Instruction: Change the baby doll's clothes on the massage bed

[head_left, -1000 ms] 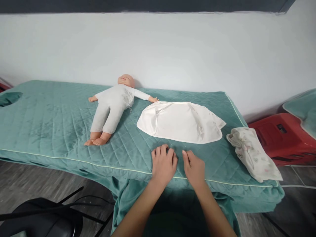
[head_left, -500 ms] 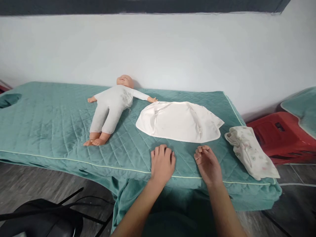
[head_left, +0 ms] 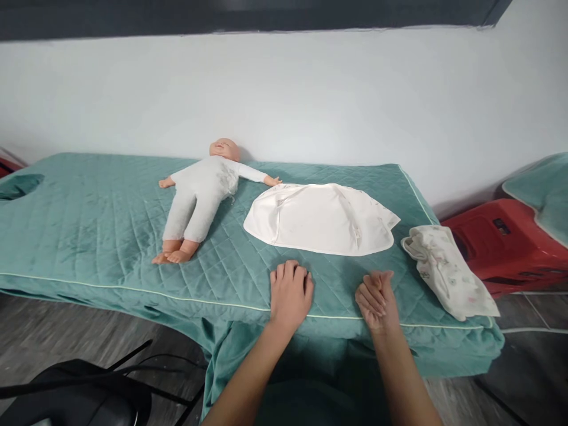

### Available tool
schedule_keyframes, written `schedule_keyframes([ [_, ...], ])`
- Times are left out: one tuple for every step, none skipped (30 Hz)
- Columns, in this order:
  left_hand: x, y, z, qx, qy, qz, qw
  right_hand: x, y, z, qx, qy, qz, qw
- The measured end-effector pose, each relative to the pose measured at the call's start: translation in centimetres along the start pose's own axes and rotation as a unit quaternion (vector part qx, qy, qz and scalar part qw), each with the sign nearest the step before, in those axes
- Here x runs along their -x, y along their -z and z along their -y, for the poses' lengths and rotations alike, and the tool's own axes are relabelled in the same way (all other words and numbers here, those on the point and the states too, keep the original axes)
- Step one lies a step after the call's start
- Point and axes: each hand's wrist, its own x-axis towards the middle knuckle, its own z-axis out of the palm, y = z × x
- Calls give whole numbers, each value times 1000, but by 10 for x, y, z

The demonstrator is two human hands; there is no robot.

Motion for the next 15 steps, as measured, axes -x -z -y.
schedule_keyframes([
  [-1, 1, 3, 39, -1, -2, 999, 1, 0, 0, -6, 2, -3, 1000],
  [-3, 3, 8, 91, 1, -5, 996, 1, -1, 1, -9, 3, -7, 1000],
  [-7, 5, 15, 150, 9, -12, 989, 1, -3, 1, -11, 2, -11, 1000],
  [-12, 8, 24, 206, 27, -20, 978, 2, -5, 2, -11, -2, -13, 1000],
  [-19, 10, 36, 253, 55, -31, 965, 1, -7, 4, -10, -9, -12, 1000],
  [-28, 12, 49, 284, 89, -45, 954, 0, -11, 5, -8, -20, -6, 1000],
  [-38, 14, 64, 294, 125, -60, 946, -2, -15, 7, -4, -33, 6, 999],
  [-50, 16, 79, 291, 151, -83, 941, -5, -20, 8, 5, -48, 22, 999],
  [-62, 17, 94, 275, 165, -113, 940, -9, -27, 9, 18, -63, 39, 997],
  [-75, 18, 107, 249, 174, -151, 941, -15, -35, 10, 37, -78, 57, 995],
  [-87, 18, 119, 215, 179, -180, 943, -21, -44, 10, 61, -90, 75, 991],
  [-98, 18, 128, 176, 187, -193, 947, -30, -54, 9, 90, -100, 91, 987],
  [-107, 17, 135, 137, 197, -189, 952, -40, -65, 7, 124, -106, 107, 981],
  [-115, 16, 138, 99, 205, -173, 958, -52, -76, 5, 161, -109, 122, 973],
  [-120, 15, 140, 64, 211, -150, 964, -65, -88, 1, 198, -108, 137, 965],
])
